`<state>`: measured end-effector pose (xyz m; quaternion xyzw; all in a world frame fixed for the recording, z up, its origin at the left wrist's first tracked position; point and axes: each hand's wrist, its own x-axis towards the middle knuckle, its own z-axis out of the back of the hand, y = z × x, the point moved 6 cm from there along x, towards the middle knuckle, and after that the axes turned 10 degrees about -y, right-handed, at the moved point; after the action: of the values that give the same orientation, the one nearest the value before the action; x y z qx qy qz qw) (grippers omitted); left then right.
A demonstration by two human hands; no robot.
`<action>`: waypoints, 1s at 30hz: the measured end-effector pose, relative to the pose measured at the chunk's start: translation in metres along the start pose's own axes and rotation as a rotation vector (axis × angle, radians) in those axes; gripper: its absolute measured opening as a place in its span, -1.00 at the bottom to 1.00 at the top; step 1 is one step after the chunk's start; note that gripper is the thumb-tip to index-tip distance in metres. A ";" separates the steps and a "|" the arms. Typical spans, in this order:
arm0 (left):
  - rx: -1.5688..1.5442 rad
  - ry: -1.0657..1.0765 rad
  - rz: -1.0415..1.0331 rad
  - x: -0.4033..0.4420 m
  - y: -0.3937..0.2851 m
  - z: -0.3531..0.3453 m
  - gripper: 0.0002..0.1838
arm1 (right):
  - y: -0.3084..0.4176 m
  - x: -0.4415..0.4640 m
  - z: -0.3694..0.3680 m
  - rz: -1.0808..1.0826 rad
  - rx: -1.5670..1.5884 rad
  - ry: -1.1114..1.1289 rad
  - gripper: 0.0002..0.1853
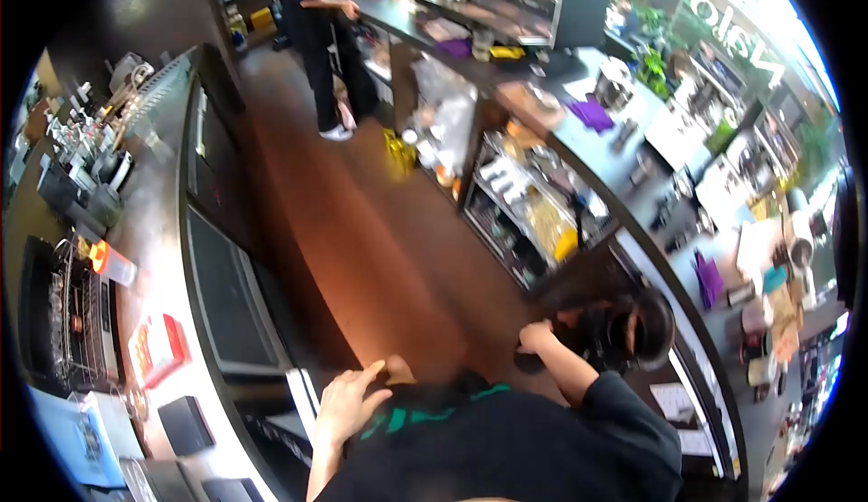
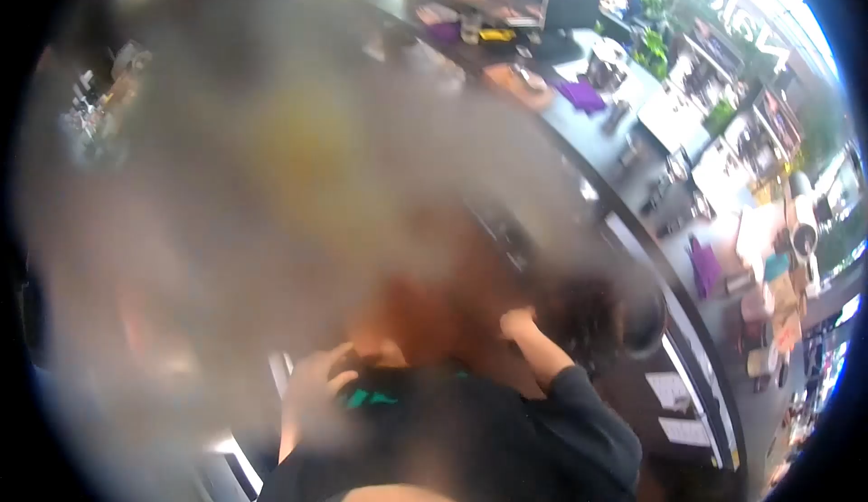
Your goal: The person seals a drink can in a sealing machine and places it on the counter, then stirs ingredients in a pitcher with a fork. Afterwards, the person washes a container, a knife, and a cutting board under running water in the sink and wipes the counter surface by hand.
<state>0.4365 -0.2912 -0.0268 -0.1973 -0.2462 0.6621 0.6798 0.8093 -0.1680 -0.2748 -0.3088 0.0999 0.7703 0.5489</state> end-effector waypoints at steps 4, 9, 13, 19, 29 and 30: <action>-0.003 -0.052 0.000 0.085 0.075 0.024 -0.52 | -0.011 0.079 0.050 -0.068 1.270 -0.073 -0.61; 0.005 0.076 -0.130 0.206 0.075 0.031 -0.47 | -0.010 0.163 0.183 0.077 0.647 -0.520 -0.74; -0.118 0.176 -0.009 0.312 0.101 0.022 -0.47 | -0.032 0.269 0.304 0.250 0.785 -0.741 -0.78; -0.042 0.054 0.084 0.477 0.140 0.043 -0.50 | -0.133 0.432 0.564 0.041 0.539 -1.260 -0.85; -0.441 0.178 0.370 0.688 0.179 0.049 -0.52 | -0.249 0.649 0.682 -0.276 0.124 -1.224 -0.70; -0.531 0.230 0.339 0.713 0.180 0.047 -0.55 | -0.252 0.649 0.688 -0.271 0.146 -1.221 -0.70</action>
<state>0.2653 0.4249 -0.0441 -0.4792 -0.2956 0.6517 0.5083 0.6515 0.7751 -0.0650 0.2150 -0.2190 0.7226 0.6194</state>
